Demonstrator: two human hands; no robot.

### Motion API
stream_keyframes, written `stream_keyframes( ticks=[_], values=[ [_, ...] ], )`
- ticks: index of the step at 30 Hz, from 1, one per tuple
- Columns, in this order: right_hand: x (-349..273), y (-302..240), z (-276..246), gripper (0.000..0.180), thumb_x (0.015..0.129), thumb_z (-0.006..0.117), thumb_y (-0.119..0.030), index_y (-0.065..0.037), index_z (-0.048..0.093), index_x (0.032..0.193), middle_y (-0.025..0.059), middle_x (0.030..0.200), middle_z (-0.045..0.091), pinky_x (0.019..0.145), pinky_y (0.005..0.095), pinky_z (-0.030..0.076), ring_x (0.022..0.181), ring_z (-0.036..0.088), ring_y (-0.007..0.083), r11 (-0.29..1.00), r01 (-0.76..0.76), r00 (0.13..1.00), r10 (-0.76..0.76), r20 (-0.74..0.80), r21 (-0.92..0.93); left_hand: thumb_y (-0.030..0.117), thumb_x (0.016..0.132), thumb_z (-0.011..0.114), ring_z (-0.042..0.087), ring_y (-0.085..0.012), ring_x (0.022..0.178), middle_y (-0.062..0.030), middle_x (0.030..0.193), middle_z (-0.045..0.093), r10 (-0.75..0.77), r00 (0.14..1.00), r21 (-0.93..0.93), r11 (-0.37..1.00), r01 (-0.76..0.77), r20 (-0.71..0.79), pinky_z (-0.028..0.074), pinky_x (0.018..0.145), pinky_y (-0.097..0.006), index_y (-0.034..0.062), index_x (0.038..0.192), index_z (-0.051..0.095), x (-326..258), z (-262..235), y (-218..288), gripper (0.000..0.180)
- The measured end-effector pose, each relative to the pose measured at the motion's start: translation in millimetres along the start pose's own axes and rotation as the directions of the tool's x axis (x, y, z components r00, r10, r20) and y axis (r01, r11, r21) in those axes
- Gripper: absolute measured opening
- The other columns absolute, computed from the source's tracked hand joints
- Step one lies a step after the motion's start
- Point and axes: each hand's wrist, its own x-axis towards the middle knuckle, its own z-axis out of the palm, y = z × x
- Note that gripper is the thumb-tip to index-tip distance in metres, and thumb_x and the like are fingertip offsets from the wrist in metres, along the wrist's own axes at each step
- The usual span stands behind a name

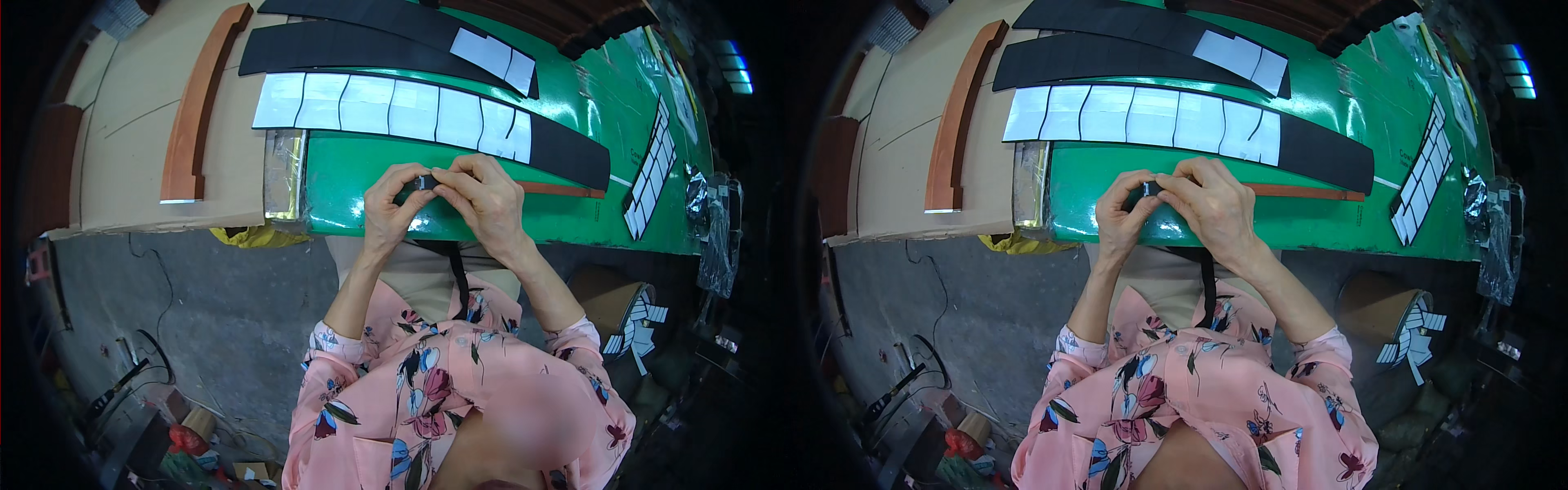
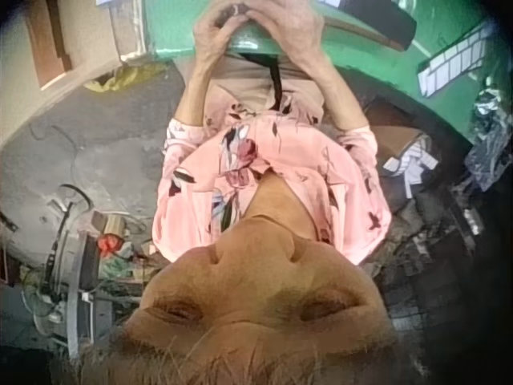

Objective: Applying black adhesive foam strips to curved wooden furniture components.

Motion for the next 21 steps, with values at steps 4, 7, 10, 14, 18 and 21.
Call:
stream_keyframes(
  ticks=[4,7,10,14,18,21],
  values=[
    [0,9,-3,0.029,0.069,0.072,-0.008,-0.006,0.068,0.098,0.0076,0.088,0.062,0.065,0.0306,0.048,0.079,0.059,0.0210,0.987,-0.087,0.992,0.073,0.099,0.139,0.008,0.075,0.071,0.060,-0.0172,0.082,-0.0093,0.095,0.063,0.025,1.000,0.047,0.999,-0.025,-0.007,0.047,0.071,-0.026,0.0011,0.098,0.063,1,-1,-2,0.025],
    [-4,18,-14,0.030,0.071,0.070,-0.006,-0.005,0.066,0.101,0.0098,0.093,0.063,0.071,0.0317,0.049,0.085,0.059,0.0232,0.963,-0.093,0.994,0.078,0.071,0.252,0.005,0.078,0.068,0.059,-0.0160,0.088,-0.0094,0.099,0.062,-0.029,0.999,0.069,0.997,0.026,0.038,0.046,0.077,-0.027,0.0009,0.101,0.062,2,-1,2,0.024],
    [-11,18,-18,0.030,0.071,0.069,-0.004,-0.005,0.066,0.100,0.0102,0.096,0.063,0.074,0.0325,0.049,0.088,0.060,0.0246,0.984,-0.009,0.999,-0.001,0.054,0.178,0.003,0.076,0.069,0.061,-0.0203,0.081,-0.0105,0.094,0.062,0.029,0.996,0.022,0.999,-0.027,-0.080,0.048,0.068,-0.027,0.0038,0.100,0.063,1,7,-3,0.024],
    [-21,18,-7,0.028,0.068,0.068,-0.005,-0.007,0.066,0.096,0.0057,0.093,0.062,0.067,0.0316,0.051,0.085,0.060,0.0228,0.990,0.142,0.990,-0.141,-0.027,0.026,-0.002,0.076,0.067,0.062,-0.0230,0.081,-0.0121,0.092,0.061,0.279,0.954,0.328,0.896,-0.301,0.111,0.049,0.065,-0.029,0.0063,0.100,0.063,2,3,5,0.026],
    [-22,22,-3,0.023,0.072,0.068,-0.008,-0.007,0.066,0.095,0.0050,0.093,0.063,0.070,0.0333,0.049,0.086,0.059,0.0235,0.977,0.021,1.000,-0.020,-0.002,0.211,-0.007,0.077,0.063,0.061,-0.0241,0.085,-0.0146,0.095,0.061,0.276,0.952,0.291,0.907,-0.304,0.135,0.049,0.070,-0.030,0.0055,0.098,0.061,4,1,6,0.025],
    [-16,21,-7,0.022,0.073,0.069,-0.012,-0.006,0.066,0.094,0.0057,0.093,0.063,0.071,0.0338,0.049,0.086,0.059,0.0235,0.959,-0.084,0.996,0.080,0.027,0.270,-0.006,0.075,0.065,0.062,-0.0248,0.082,-0.0141,0.093,0.061,0.275,0.952,0.279,0.911,-0.303,0.136,0.050,0.066,-0.031,0.0070,0.099,0.062,7,0,9,0.027]
  ],
)
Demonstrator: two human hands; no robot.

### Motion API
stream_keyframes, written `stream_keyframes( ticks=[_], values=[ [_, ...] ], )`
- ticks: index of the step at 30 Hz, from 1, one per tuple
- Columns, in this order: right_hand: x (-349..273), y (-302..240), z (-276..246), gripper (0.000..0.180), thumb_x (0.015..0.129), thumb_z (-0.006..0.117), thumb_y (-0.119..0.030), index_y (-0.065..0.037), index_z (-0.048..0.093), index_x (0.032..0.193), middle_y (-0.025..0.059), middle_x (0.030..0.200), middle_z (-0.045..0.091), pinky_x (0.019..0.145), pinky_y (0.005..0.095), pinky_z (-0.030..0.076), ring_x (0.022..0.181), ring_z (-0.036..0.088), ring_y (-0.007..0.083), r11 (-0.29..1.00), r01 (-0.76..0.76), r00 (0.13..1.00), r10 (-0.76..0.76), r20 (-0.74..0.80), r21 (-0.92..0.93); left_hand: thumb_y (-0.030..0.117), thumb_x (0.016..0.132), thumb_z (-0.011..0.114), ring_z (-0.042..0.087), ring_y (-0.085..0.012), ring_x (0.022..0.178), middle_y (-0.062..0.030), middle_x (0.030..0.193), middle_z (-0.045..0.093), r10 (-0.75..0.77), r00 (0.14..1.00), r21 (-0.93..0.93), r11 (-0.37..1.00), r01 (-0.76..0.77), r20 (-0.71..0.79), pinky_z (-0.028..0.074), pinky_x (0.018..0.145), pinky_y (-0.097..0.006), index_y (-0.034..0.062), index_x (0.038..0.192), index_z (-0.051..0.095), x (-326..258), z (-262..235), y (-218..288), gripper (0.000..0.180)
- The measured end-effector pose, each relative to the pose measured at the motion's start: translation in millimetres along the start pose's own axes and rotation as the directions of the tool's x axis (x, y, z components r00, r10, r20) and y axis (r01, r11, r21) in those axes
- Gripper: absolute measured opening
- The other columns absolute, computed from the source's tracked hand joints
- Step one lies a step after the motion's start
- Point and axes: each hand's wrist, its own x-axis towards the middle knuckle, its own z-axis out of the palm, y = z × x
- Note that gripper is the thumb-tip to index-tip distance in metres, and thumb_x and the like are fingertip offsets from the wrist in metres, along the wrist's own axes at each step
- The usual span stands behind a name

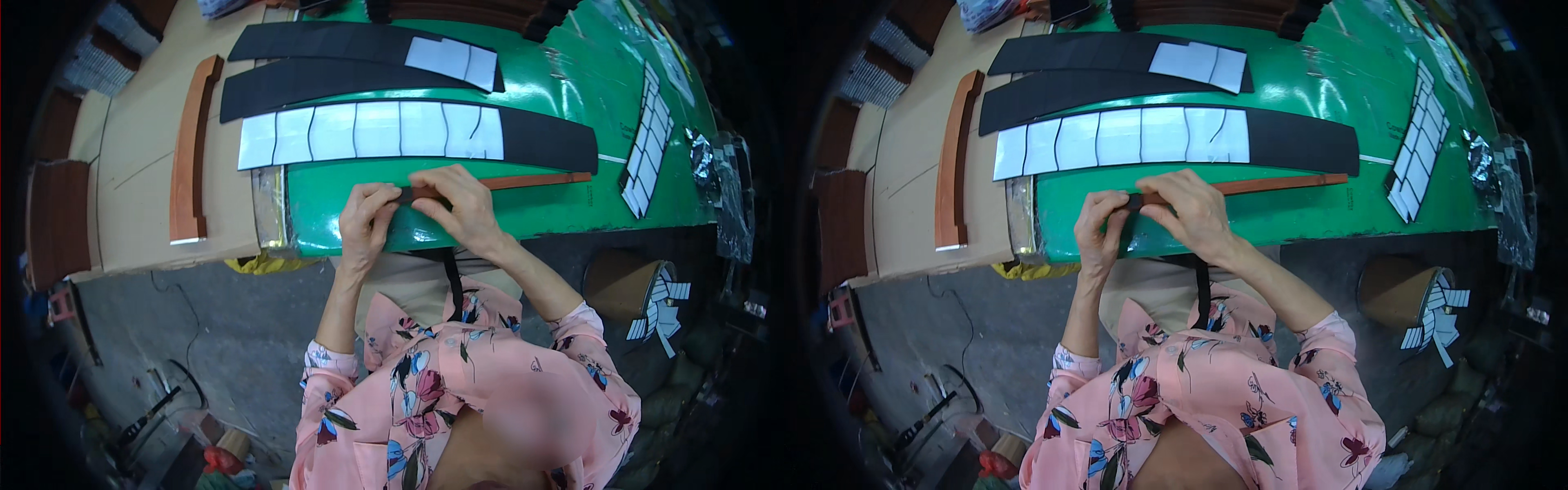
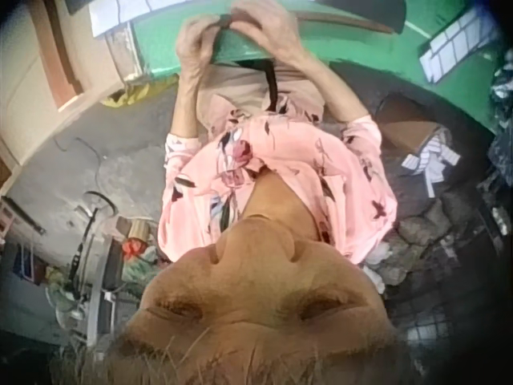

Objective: Applying black adhesive foam strips to curved wooden furniture components.

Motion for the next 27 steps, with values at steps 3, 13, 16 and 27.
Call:
stream_keyframes(
  ticks=[3,13,16,27],
  values=[
    [4,3,1,0.022,0.072,0.070,-0.015,-0.007,0.066,0.093,0.0050,0.093,0.064,0.068,0.0324,0.049,0.083,0.059,0.0224,0.998,0.013,1.000,-0.014,-0.022,-0.056,-0.005,0.077,0.064,0.061,-0.0249,0.083,-0.0133,0.092,0.061,-0.029,0.999,-0.001,1.000,0.029,0.019,0.049,0.069,-0.031,0.0069,0.102,0.061,1,1,0,0.028],
    [6,7,7,0.021,0.069,0.072,-0.009,-0.005,0.067,0.088,0.0062,0.088,0.064,0.062,0.0304,0.049,0.076,0.059,0.0212,0.998,0.058,0.997,-0.060,-0.052,-0.039,-0.001,0.078,0.066,0.062,-0.0244,0.084,-0.0131,0.092,0.062,-0.022,0.999,-0.016,1.000,0.023,0.035,0.050,0.070,-0.030,0.0044,0.101,0.061,2,-3,0,0.024],
    [6,8,9,0.020,0.067,0.072,-0.007,-0.005,0.066,0.087,0.0064,0.086,0.064,0.060,0.0299,0.049,0.074,0.059,0.0211,0.996,0.084,0.994,-0.087,-0.072,-0.042,-0.001,0.077,0.067,0.062,-0.0243,0.084,-0.0130,0.092,0.063,-0.013,0.999,-0.011,1.000,0.014,0.029,0.050,0.070,-0.030,0.0043,0.100,0.061,1,-3,-1,0.025],
    [11,-1,3,0.018,0.070,0.070,-0.009,-0.006,0.063,0.086,0.0044,0.086,0.062,0.060,0.0317,0.049,0.077,0.059,0.0212,0.994,0.069,0.998,-0.069,-0.003,-0.083,-0.001,0.076,0.068,0.061,-0.0220,0.083,-0.0112,0.093,0.064,-0.034,0.999,-0.037,0.999,0.034,0.026,0.049,0.072,-0.029,0.0038,0.099,0.061,-1,-4,-3,0.024]
  ],
)
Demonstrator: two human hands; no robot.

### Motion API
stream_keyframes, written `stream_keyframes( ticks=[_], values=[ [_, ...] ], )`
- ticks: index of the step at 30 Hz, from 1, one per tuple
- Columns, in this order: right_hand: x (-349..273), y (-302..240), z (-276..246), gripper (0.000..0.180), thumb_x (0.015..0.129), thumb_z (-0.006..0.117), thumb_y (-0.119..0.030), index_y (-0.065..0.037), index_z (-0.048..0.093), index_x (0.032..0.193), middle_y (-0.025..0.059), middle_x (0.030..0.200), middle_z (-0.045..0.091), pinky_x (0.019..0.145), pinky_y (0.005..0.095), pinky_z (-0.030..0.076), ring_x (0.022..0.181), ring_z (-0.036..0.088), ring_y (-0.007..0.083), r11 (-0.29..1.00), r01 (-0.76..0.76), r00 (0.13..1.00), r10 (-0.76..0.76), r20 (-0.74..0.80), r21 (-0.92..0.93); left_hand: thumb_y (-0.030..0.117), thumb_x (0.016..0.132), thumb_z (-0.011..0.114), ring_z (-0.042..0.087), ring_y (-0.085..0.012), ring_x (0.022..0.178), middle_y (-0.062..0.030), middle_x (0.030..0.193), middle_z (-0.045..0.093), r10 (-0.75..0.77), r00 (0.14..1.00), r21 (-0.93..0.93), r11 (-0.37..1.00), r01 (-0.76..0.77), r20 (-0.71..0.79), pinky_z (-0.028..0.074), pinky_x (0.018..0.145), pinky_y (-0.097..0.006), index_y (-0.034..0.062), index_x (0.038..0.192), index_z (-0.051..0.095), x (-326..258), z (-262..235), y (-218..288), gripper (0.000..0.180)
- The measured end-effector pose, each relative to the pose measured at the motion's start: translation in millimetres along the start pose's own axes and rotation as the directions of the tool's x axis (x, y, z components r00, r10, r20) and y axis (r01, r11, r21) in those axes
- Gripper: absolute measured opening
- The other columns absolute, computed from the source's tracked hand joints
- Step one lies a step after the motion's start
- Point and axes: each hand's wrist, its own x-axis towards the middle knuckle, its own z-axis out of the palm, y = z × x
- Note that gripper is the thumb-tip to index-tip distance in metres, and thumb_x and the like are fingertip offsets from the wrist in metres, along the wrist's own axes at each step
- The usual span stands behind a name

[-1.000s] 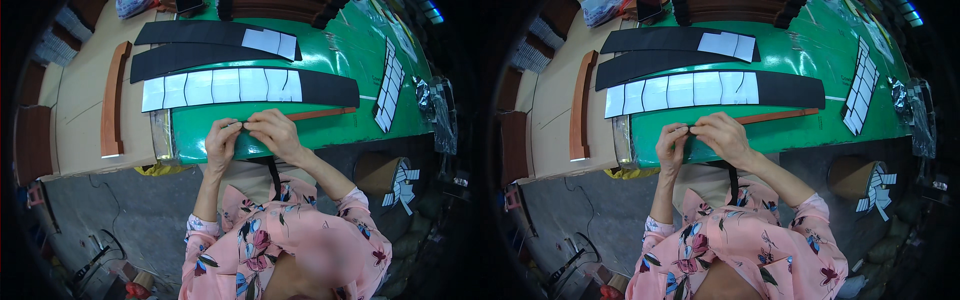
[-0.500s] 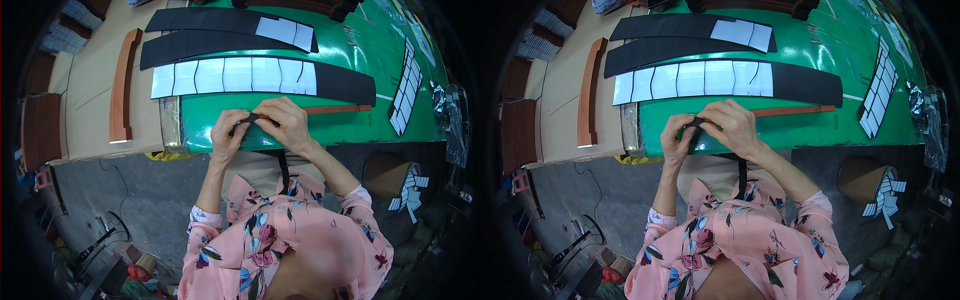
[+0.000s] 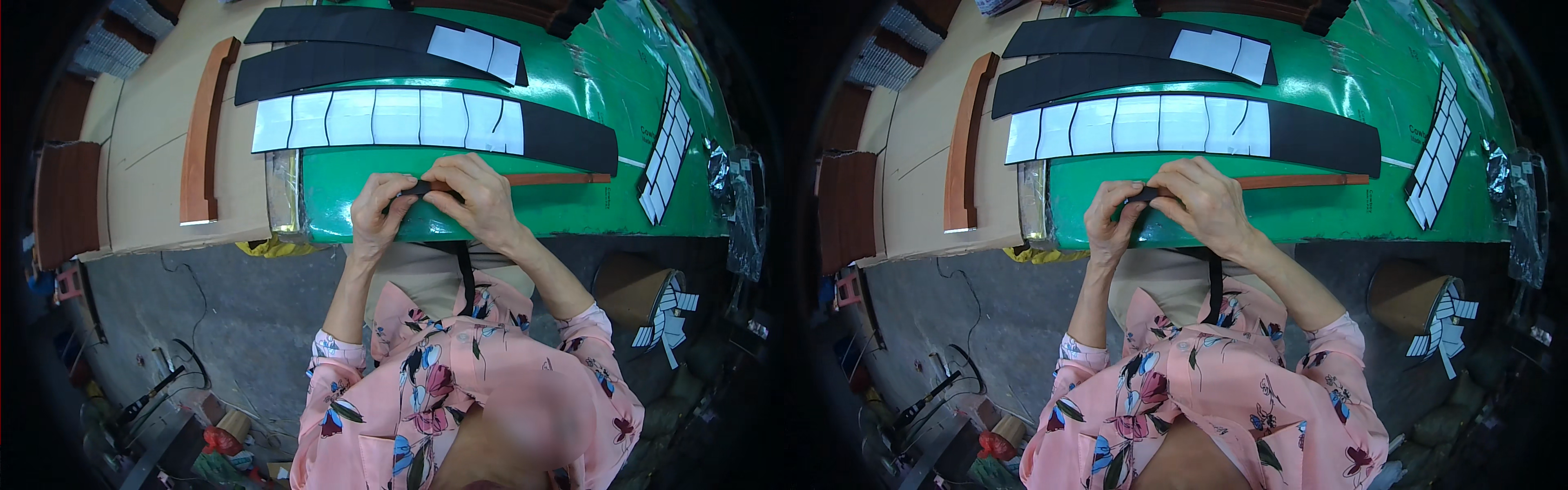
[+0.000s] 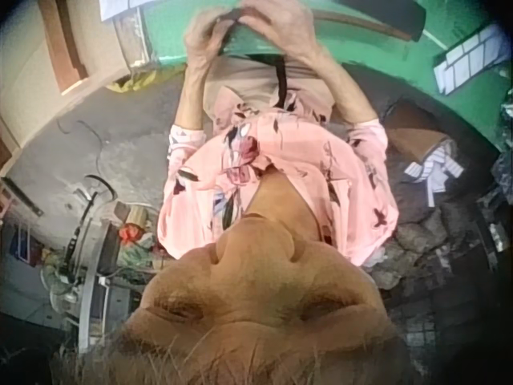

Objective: Applying black adhesive foam strips to curved wooden furniture components.

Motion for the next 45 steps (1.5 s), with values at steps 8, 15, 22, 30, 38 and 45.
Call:
stream_keyframes(
  ticks=[8,15,22,30,38,45],
  values=[
    [1,-6,-3,0.019,0.069,0.070,-0.008,-0.006,0.062,0.086,0.0043,0.084,0.061,0.060,0.0331,0.048,0.077,0.058,0.0218,0.999,-0.032,0.999,0.032,0.021,0.003,0.000,0.076,0.068,0.060,-0.0212,0.081,-0.0106,0.092,0.064,-0.005,1.000,-0.006,1.000,0.005,-0.003,0.048,0.071,-0.029,0.0038,0.099,0.062,0,3,-1,0.024],
    [-1,-6,-2,0.017,0.070,0.071,-0.010,-0.006,0.063,0.085,0.0037,0.083,0.062,0.059,0.0319,0.048,0.075,0.059,0.0204,0.999,-0.048,0.998,0.049,0.031,-0.015,0.000,0.076,0.068,0.060,-0.0209,0.081,-0.0105,0.092,0.064,0.000,1.000,-0.030,1.000,0.000,0.002,0.049,0.070,-0.029,0.0038,0.099,0.062,1,0,0,0.025],
    [-3,-1,1,0.017,0.069,0.072,-0.012,-0.007,0.066,0.084,0.0034,0.083,0.062,0.058,0.0308,0.048,0.074,0.059,0.0198,1.000,-0.018,1.000,0.018,-0.022,-0.010,-0.001,0.075,0.068,0.060,-0.0215,0.080,-0.0103,0.091,0.064,0.018,1.000,-0.041,0.999,-0.019,-0.006,0.049,0.069,-0.029,0.0042,0.099,0.062,1,0,-1,0.026],
    [-7,4,2,0.025,0.066,0.074,-0.008,-0.005,0.067,0.089,0.0043,0.085,0.063,0.058,0.0303,0.050,0.072,0.059,0.0207,0.986,0.111,0.989,-0.122,-0.084,-0.123,-0.004,0.072,0.068,0.061,-0.0234,0.079,-0.0127,0.090,0.063,0.046,0.999,0.051,0.998,-0.046,-0.002,0.050,0.067,-0.030,0.0056,0.100,0.064,3,2,4,0.029],
    [-4,-3,-1,0.029,0.066,0.073,-0.006,-0.003,0.065,0.093,0.0068,0.092,0.063,0.060,0.0317,0.050,0.074,0.060,0.0232,0.989,0.132,0.980,-0.140,-0.143,-0.062,-0.005,0.071,0.067,0.062,-0.0252,0.077,-0.0144,0.092,0.062,0.124,0.991,0.287,0.949,-0.132,0.045,0.050,0.061,-0.030,0.0084,0.100,0.067,2,-3,1,0.032],
    [-11,-1,-8,0.019,0.070,0.072,-0.011,-0.007,0.068,0.088,0.0040,0.091,0.064,0.064,0.0307,0.050,0.079,0.058,0.0221,0.995,0.075,0.995,-0.079,-0.067,-0.060,-0.003,0.078,0.063,0.060,-0.0238,0.076,-0.0140,0.091,0.060,0.064,0.997,0.137,0.988,-0.069,0.044,0.048,0.064,-0.031,0.0039,0.096,0.062,4,5,18,0.020]
  ],
)
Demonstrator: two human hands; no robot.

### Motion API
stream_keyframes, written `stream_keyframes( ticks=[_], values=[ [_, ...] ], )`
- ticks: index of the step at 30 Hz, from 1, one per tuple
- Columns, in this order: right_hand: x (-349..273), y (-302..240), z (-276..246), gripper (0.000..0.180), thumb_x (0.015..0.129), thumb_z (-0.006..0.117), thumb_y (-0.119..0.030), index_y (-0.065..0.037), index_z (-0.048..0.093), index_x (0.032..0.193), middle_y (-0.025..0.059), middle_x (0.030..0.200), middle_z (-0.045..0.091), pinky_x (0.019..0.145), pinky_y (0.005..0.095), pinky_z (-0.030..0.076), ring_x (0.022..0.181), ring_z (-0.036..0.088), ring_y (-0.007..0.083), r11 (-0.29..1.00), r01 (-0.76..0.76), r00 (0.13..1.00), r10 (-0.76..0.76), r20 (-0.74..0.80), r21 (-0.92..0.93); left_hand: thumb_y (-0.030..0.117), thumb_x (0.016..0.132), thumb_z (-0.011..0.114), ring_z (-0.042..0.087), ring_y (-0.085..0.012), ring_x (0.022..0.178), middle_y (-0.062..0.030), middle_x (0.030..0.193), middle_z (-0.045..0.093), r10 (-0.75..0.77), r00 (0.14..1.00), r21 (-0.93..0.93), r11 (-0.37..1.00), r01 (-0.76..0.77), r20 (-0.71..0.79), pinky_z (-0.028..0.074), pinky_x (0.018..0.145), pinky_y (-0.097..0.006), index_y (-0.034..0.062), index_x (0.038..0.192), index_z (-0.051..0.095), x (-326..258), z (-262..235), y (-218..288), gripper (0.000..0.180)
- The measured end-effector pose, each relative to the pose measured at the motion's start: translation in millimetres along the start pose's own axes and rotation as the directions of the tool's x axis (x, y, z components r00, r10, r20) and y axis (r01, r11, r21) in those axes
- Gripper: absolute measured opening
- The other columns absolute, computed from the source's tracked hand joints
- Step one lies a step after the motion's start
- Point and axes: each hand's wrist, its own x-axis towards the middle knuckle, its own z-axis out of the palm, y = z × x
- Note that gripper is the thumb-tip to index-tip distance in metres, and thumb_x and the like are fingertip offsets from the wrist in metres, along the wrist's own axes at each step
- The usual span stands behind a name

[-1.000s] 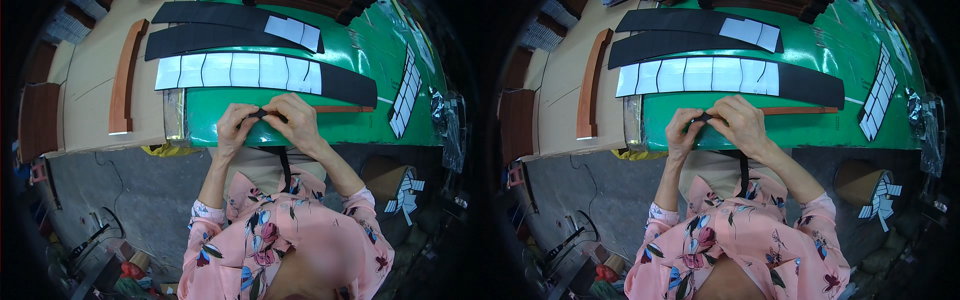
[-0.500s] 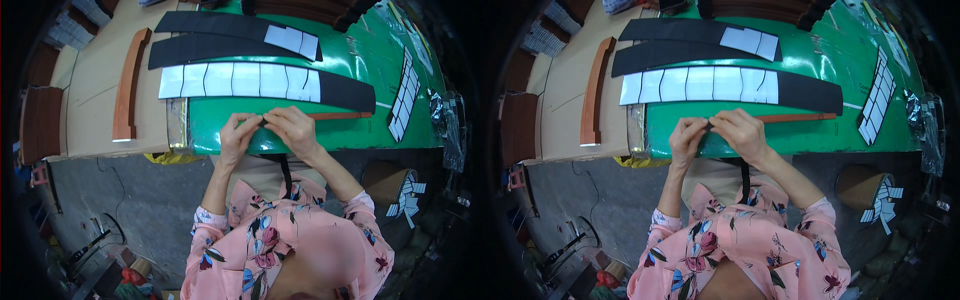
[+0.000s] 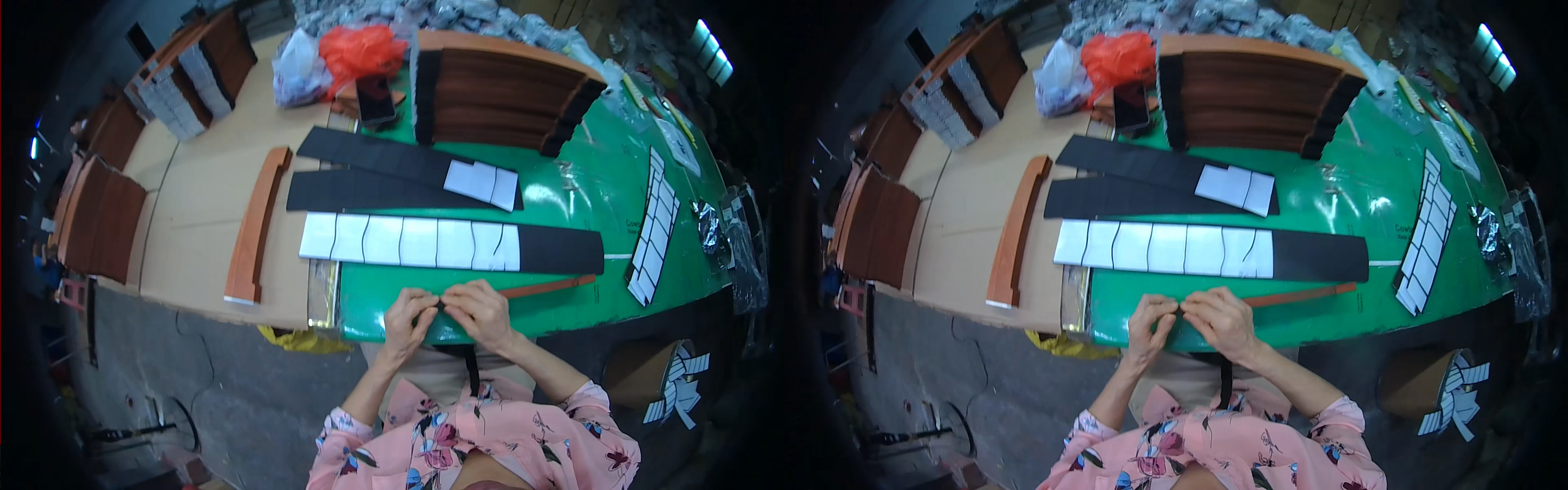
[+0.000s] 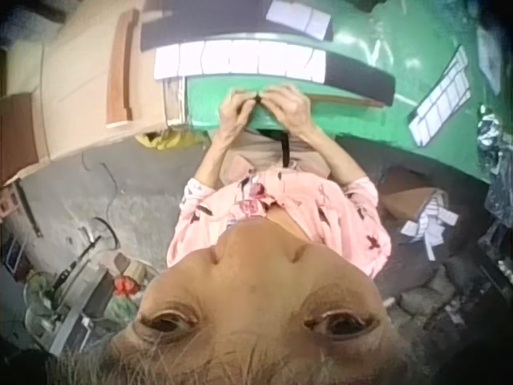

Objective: Applying black adhesive foam strips to curved wooden furniture components.

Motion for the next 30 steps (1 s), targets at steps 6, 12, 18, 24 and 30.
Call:
stream_keyframes(
  ticks=[6,12,18,24,30],
  values=[
    [-8,-12,8,0.011,0.072,0.070,-0.017,-0.009,0.066,0.079,0.0012,0.090,0.066,0.065,0.0303,0.049,0.077,0.059,0.0195,0.987,-0.147,0.987,0.151,-0.050,0.072,0.000,0.084,0.053,0.054,-0.0154,0.088,-0.0069,0.094,0.057,-0.474,0.881,-0.380,0.814,0.439,0.004,0.042,0.079,-0.028,0.0008,0.102,0.056,-11,16,17,0.018],
    [-2,-10,9,0.014,0.073,0.064,-0.016,-0.011,0.061,0.086,0.0031,0.081,0.062,0.066,0.0364,0.046,0.077,0.056,0.0231,0.940,-0.307,0.952,0.306,0.031,0.146,0.018,0.088,0.048,0.049,-0.0136,0.090,-0.0057,0.095,0.052,-0.520,0.854,-0.522,0.726,0.448,0.011,0.038,0.082,-0.026,-0.0008,0.098,0.055,-9,20,11,0.023],
    [5,8,-2,0.015,0.073,0.056,-0.001,-0.005,0.058,0.087,0.0074,0.088,0.060,0.073,0.0380,0.045,0.083,0.056,0.0279,0.960,-0.121,0.992,0.125,-0.003,0.253,0.023,0.091,0.047,0.048,-0.0156,0.092,-0.0060,0.093,0.053,-0.484,0.870,-0.639,0.698,0.323,-0.089,0.036,0.086,-0.030,-0.0003,0.108,0.051,7,32,8,0.029],
    [10,45,-57,0.013,0.084,0.058,-0.006,0.000,0.063,0.094,0.0115,0.088,0.064,0.065,0.0295,0.050,0.077,0.064,0.0201,0.916,-0.250,0.965,0.209,0.161,0.313,0.017,0.093,0.043,0.051,-0.0170,0.096,-0.0089,0.099,0.057,-0.488,0.873,-0.574,0.718,0.394,-0.011,0.037,0.090,-0.033,-0.0006,0.116,0.048,-1,17,-2,0.029],
    [39,118,-115,0.014,0.085,0.058,-0.015,-0.004,0.064,0.090,0.0127,0.077,0.065,0.061,0.0329,0.051,0.068,0.065,0.0256,0.917,-0.400,0.910,0.396,0.123,0.003,0.001,0.083,0.051,0.055,-0.0220,0.094,-0.0110,0.097,0.059,-0.255,0.966,0.088,0.962,0.258,-0.048,0.038,0.088,-0.036,0.0023,0.106,0.055,10,14,22,0.023]
  ],
)
